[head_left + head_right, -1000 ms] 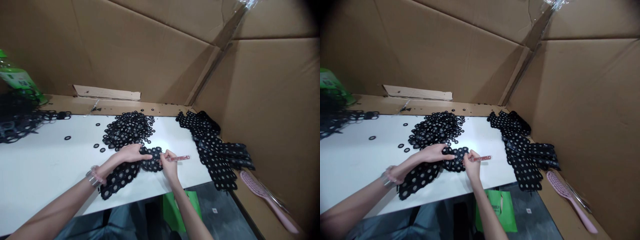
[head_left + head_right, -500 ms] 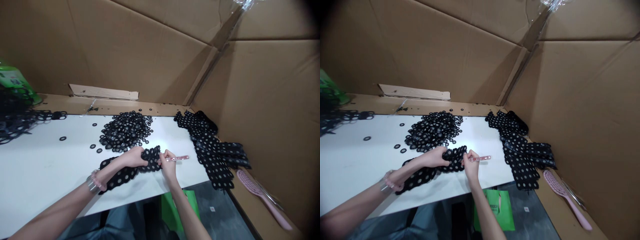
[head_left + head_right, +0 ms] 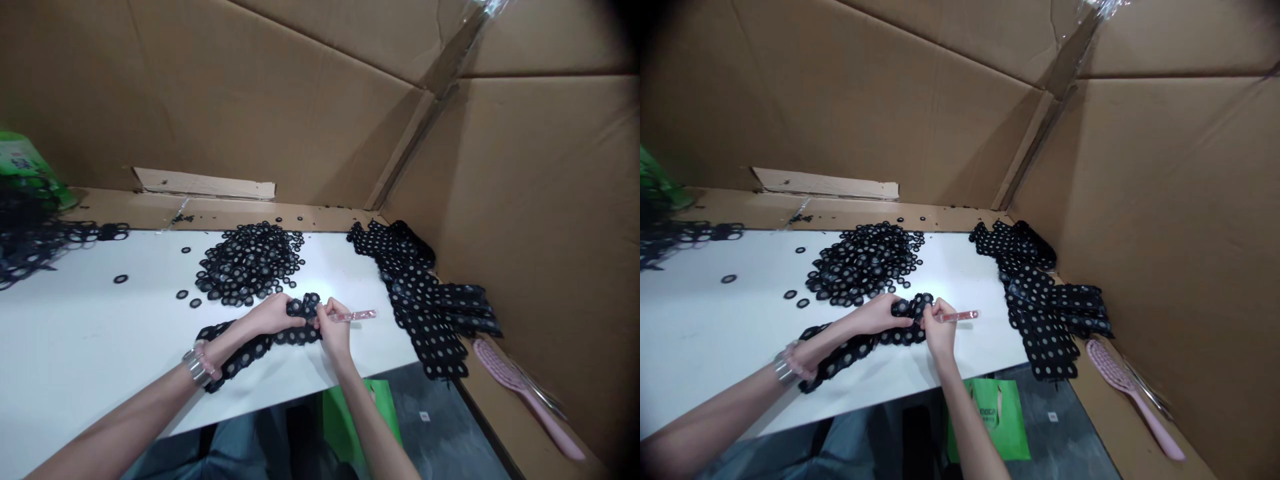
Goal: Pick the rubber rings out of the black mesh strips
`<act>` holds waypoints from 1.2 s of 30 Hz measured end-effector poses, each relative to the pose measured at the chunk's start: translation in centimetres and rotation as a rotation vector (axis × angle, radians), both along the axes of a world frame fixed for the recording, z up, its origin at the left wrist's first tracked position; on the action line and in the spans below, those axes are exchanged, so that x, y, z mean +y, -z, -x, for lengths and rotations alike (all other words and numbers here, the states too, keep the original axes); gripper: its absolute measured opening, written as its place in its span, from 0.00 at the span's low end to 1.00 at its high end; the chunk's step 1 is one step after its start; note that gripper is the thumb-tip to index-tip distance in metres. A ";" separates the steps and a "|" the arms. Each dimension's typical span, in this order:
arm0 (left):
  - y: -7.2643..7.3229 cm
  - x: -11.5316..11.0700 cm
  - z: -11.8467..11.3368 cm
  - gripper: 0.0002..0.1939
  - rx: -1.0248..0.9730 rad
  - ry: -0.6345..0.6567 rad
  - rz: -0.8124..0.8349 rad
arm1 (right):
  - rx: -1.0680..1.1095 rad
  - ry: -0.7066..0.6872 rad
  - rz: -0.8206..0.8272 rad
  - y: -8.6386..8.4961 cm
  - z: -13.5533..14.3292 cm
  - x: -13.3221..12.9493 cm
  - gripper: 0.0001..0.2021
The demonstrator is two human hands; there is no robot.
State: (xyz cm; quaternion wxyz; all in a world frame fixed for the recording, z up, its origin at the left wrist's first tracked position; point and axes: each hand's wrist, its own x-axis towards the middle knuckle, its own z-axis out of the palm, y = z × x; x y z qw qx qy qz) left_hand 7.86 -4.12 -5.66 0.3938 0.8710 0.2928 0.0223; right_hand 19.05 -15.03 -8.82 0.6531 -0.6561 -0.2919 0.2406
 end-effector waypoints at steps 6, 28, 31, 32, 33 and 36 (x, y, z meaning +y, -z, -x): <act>-0.5 -0.9 0.5 0.08 -0.092 -0.012 -0.104 | -0.036 0.001 0.010 0.0 0.1 0.0 0.15; 1.9 0.3 0.2 0.12 -0.250 -0.023 0.138 | -0.072 -0.032 0.104 -0.3 0.2 0.1 0.13; 1.9 0.3 0.2 0.12 -0.265 -0.028 0.191 | -0.084 -0.025 0.114 -0.1 0.1 0.1 0.13; 1.9 0.3 0.2 0.12 -0.268 -0.030 0.208 | -0.084 -0.028 0.117 0.0 0.0 0.1 0.13; 1.9 0.3 0.3 0.12 -0.270 -0.032 0.223 | -0.087 -0.032 0.122 0.1 0.0 0.1 0.13; 2.0 0.3 0.3 0.12 -0.283 -0.032 0.247 | -0.129 -0.057 0.127 0.4 0.0 0.2 0.14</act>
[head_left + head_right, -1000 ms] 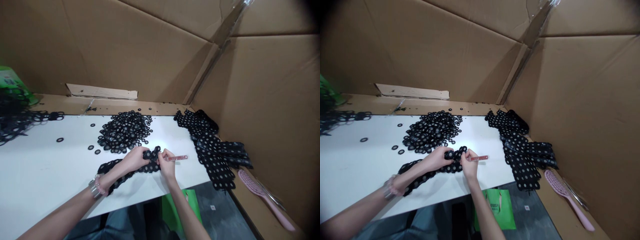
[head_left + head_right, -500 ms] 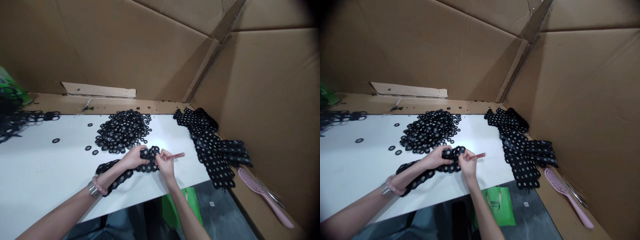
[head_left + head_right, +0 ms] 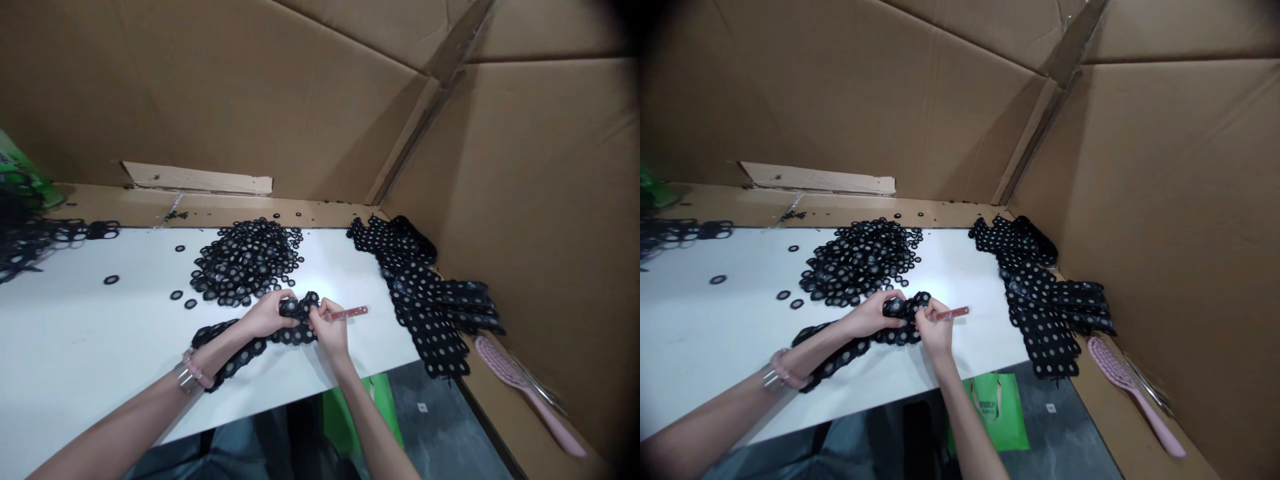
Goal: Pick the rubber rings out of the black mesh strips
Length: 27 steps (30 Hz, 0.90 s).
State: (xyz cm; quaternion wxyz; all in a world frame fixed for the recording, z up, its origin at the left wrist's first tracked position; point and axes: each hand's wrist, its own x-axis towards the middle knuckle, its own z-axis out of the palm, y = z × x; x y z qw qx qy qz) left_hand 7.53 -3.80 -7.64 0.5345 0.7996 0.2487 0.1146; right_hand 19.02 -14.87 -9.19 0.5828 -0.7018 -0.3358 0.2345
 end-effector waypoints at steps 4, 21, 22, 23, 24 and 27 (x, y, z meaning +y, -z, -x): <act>0.1 0.0 0.1 0.13 -0.016 -0.002 0.029 | -0.213 -0.034 -0.015 -0.1 0.4 0.0 0.14; -1.3 -0.2 0.2 0.21 0.275 -0.042 -0.228 | 0.018 0.038 -0.051 -0.6 0.4 -0.2 0.14; -1.4 -0.3 0.2 0.20 0.317 -0.046 -0.272 | 0.010 0.040 -0.054 -0.7 0.5 -0.3 0.14; -1.4 -0.3 0.2 0.19 0.353 -0.047 -0.297 | 0.000 0.046 -0.057 -0.7 0.6 -0.4 0.14; -1.5 -0.3 0.2 0.19 0.378 -0.046 -0.310 | -0.008 0.055 -0.060 -0.7 0.6 -0.4 0.14; -1.8 -0.2 0.4 0.20 0.411 -0.035 -0.331 | -0.011 0.060 -0.058 -0.6 0.6 -0.4 0.15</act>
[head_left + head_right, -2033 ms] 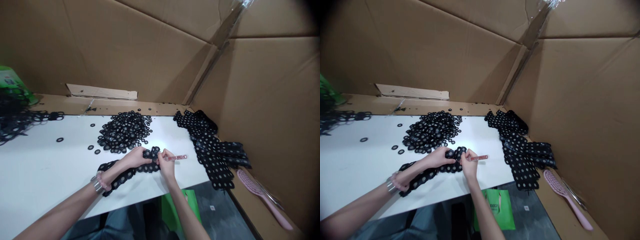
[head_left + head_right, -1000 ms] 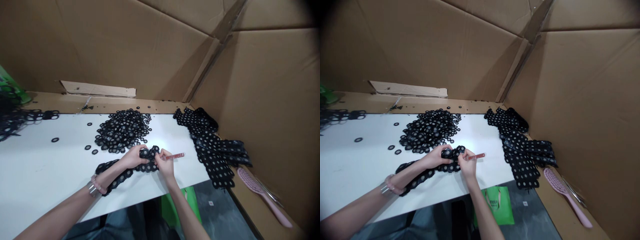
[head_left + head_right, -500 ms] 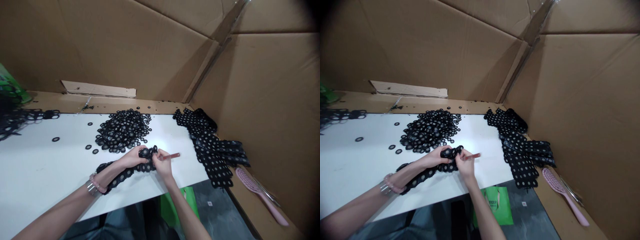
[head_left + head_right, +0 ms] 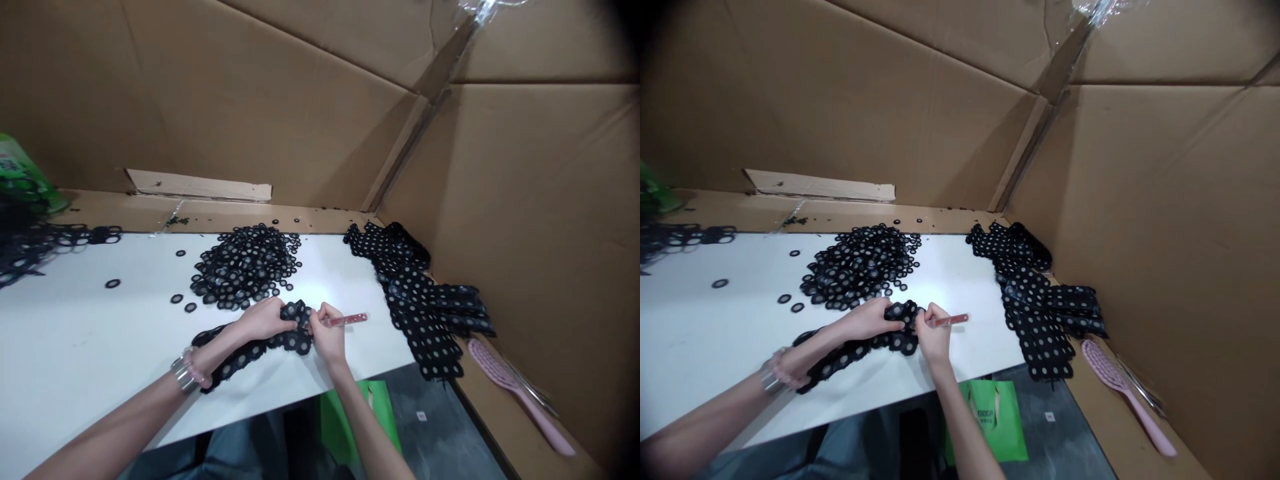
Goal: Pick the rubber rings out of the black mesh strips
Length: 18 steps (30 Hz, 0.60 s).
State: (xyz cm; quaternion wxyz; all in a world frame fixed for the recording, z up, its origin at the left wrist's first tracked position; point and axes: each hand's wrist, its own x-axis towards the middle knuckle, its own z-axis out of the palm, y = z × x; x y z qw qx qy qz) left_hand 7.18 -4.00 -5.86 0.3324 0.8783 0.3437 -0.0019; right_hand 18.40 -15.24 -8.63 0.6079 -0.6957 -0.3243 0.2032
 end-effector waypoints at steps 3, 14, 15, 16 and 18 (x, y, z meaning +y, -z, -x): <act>-0.3 0.0 0.2 0.20 0.055 0.025 -0.042 | 0.008 -0.027 0.008 0.1 -0.1 0.1 0.14; 0.2 -0.6 -0.1 0.09 -0.169 0.022 0.049 | 0.007 -0.041 0.018 0.2 0.2 0.1 0.14; 0.3 -0.6 -0.1 0.09 -0.181 0.026 0.058 | 0.004 -0.038 0.030 0.2 0.1 0.2 0.13; 0.4 -0.5 -0.1 0.09 -0.191 0.030 0.068 | 0.002 -0.033 0.034 0.2 0.1 0.2 0.13; 0.6 -0.4 0.0 0.09 -0.205 0.040 0.094 | 0.005 -0.020 0.034 0.2 0.1 0.2 0.13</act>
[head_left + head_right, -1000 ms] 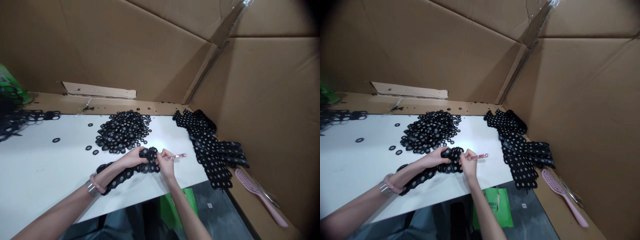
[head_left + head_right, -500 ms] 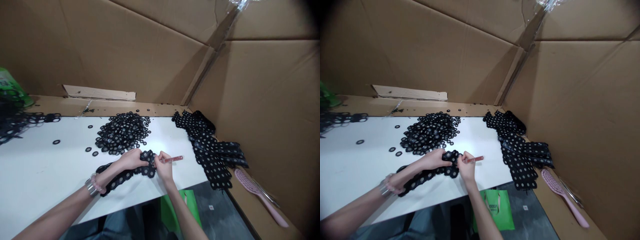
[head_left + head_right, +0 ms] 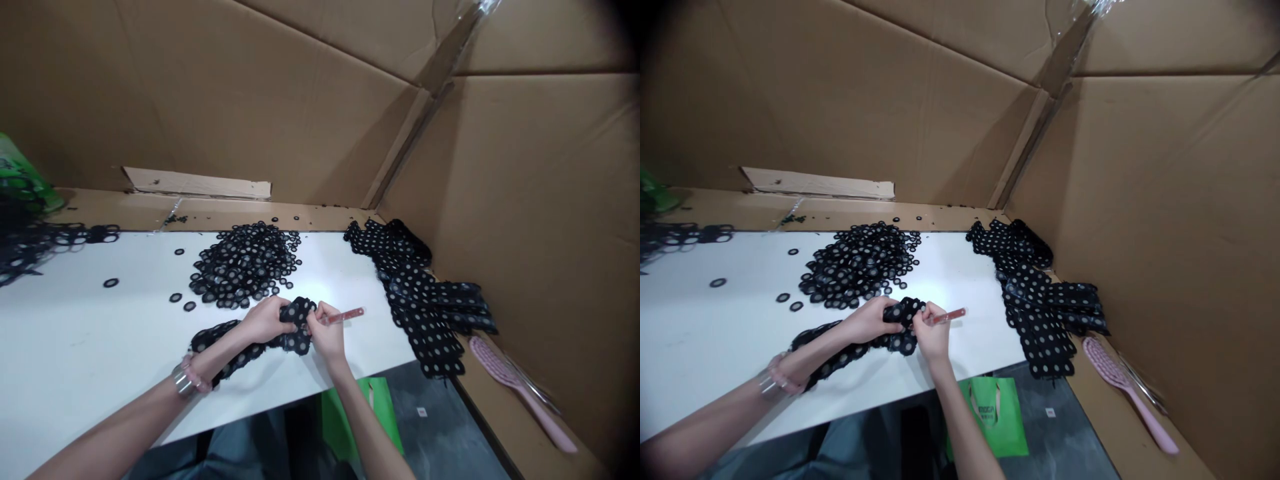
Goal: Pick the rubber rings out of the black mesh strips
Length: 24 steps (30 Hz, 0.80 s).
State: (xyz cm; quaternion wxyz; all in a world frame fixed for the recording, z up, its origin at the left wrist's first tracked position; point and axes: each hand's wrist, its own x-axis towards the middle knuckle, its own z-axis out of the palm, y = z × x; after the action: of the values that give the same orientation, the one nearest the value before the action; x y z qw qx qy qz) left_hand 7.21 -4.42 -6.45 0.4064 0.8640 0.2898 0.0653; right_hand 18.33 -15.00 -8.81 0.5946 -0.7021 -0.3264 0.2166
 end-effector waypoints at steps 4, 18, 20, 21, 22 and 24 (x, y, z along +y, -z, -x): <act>0.3 0.2 0.1 0.10 -0.016 0.027 0.049 | 0.005 0.010 -0.004 0.0 -0.1 0.0 0.12; 1.2 0.3 0.3 0.10 -0.135 0.045 0.195 | -0.073 -0.050 0.005 0.3 0.0 0.0 0.13; 1.3 0.3 0.3 0.11 -0.150 0.037 0.206 | -0.098 -0.065 -0.001 0.4 0.2 0.1 0.13; 1.4 0.3 0.3 0.11 -0.154 0.036 0.213 | -0.106 -0.068 -0.004 0.5 0.2 0.1 0.13; 1.4 0.3 0.4 0.11 -0.157 0.036 0.220 | -0.111 -0.070 -0.009 0.5 0.3 0.1 0.14; 1.3 0.3 0.4 0.11 -0.160 0.033 0.232 | -0.104 -0.070 -0.013 0.5 0.3 0.1 0.14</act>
State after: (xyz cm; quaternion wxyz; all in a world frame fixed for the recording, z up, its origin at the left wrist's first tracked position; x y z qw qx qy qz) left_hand 6.80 -4.14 -7.74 0.5265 0.8079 0.2477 0.0935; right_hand 17.99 -14.88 -9.32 0.5736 -0.6965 -0.3827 0.1985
